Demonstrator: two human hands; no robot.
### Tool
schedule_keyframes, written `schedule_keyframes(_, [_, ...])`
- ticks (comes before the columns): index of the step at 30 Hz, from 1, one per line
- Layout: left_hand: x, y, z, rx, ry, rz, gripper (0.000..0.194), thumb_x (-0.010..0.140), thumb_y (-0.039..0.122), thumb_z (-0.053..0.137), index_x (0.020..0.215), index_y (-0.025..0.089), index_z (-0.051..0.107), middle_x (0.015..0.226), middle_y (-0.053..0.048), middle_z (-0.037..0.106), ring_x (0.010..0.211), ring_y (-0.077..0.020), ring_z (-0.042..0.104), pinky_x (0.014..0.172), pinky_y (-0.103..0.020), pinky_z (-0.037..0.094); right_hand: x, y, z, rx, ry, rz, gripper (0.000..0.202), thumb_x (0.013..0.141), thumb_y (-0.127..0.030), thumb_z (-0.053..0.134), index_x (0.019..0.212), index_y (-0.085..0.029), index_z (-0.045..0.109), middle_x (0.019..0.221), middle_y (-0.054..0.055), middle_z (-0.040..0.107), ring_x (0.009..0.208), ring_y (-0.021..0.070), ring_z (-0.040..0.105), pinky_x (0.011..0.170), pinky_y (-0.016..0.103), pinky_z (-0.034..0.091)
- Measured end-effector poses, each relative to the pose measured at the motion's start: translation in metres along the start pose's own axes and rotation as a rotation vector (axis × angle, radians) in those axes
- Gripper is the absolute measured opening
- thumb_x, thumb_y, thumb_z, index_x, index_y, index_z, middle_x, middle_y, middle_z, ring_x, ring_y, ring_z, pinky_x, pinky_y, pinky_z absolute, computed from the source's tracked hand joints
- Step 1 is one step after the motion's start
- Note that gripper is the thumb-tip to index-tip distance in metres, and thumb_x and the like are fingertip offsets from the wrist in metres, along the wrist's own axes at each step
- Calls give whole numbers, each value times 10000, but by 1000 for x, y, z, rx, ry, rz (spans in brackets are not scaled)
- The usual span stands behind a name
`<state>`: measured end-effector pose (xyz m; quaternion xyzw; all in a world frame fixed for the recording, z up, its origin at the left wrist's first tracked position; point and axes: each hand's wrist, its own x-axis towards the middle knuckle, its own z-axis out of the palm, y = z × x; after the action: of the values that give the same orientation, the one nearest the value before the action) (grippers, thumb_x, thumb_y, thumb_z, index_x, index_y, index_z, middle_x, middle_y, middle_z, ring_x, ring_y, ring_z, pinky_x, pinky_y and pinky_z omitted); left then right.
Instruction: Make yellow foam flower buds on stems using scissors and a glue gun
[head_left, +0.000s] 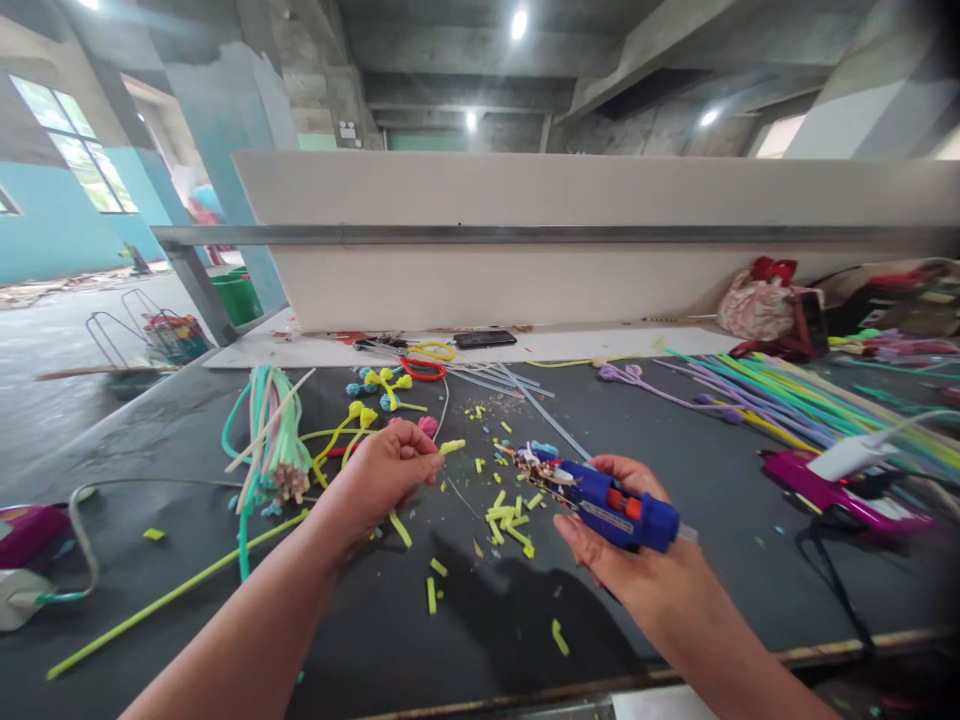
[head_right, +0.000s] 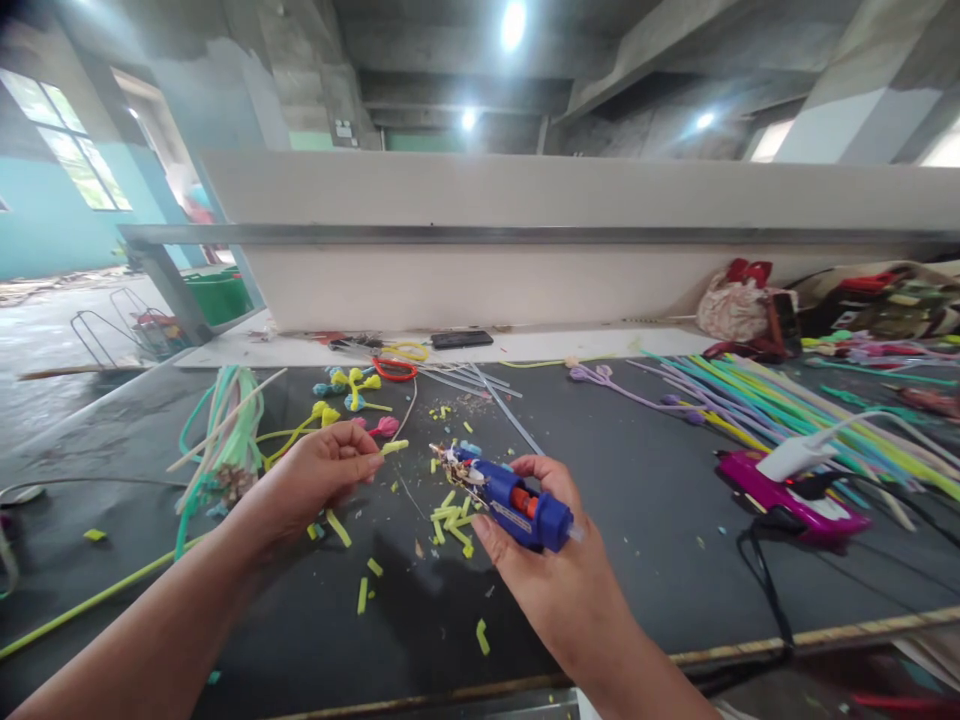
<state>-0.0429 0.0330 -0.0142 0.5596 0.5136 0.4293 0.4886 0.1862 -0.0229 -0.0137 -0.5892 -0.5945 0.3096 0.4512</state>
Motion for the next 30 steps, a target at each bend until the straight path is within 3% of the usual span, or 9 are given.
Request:
schedule_keyframes(3, [0,-1,1,-18,17,-16,215,703,330,609,654,161,484,485,61,501,319,-20,298,325,-146,218,-1,-1,3,30,12,5,431,679,-379,652,1002,-245,400,602,-58,579,468,134,563,417,229,463])
schedule_keyframes(6, [-2,0,3,4,-14,-66,271,751,357,557,581,164,472,376,77,393,304,-31,282,317,-143,216,-3,-1,6,42,12,7,420,674,-360,652,992,-248,402,597,-63,578,457,132,566,423,231,470])
schedule_keyframes(12, [-10,6,7,-222,-201,-174,310,798,379,538,598,159,450,469,62,411,337,-14,251,295,-113,211,-11,-7,10,22,22,-100,364,701,-315,623,985,-258,403,639,-63,582,473,108,535,458,217,466])
schedule_keyframes(17, [-9,4,6,-547,-401,-289,150,793,241,555,695,165,470,543,54,428,347,-4,225,288,-98,177,-13,-10,13,-28,54,-137,339,714,-313,606,987,-257,413,605,-67,567,462,108,519,458,220,449])
schedule_keyframes(22, [-8,0,5,-721,-553,-368,87,803,166,505,718,158,491,520,58,390,332,0,177,272,-93,147,-7,-3,10,-44,2,-172,371,723,-321,613,1011,-261,387,623,-61,595,467,117,553,454,217,465])
schedule_keyframes(30, [-10,1,6,-724,-569,-344,82,803,183,514,729,162,488,520,61,368,344,-2,151,281,-95,118,-11,-7,12,-64,-12,-143,338,715,-329,607,980,-255,411,610,-66,574,458,108,531,448,211,458])
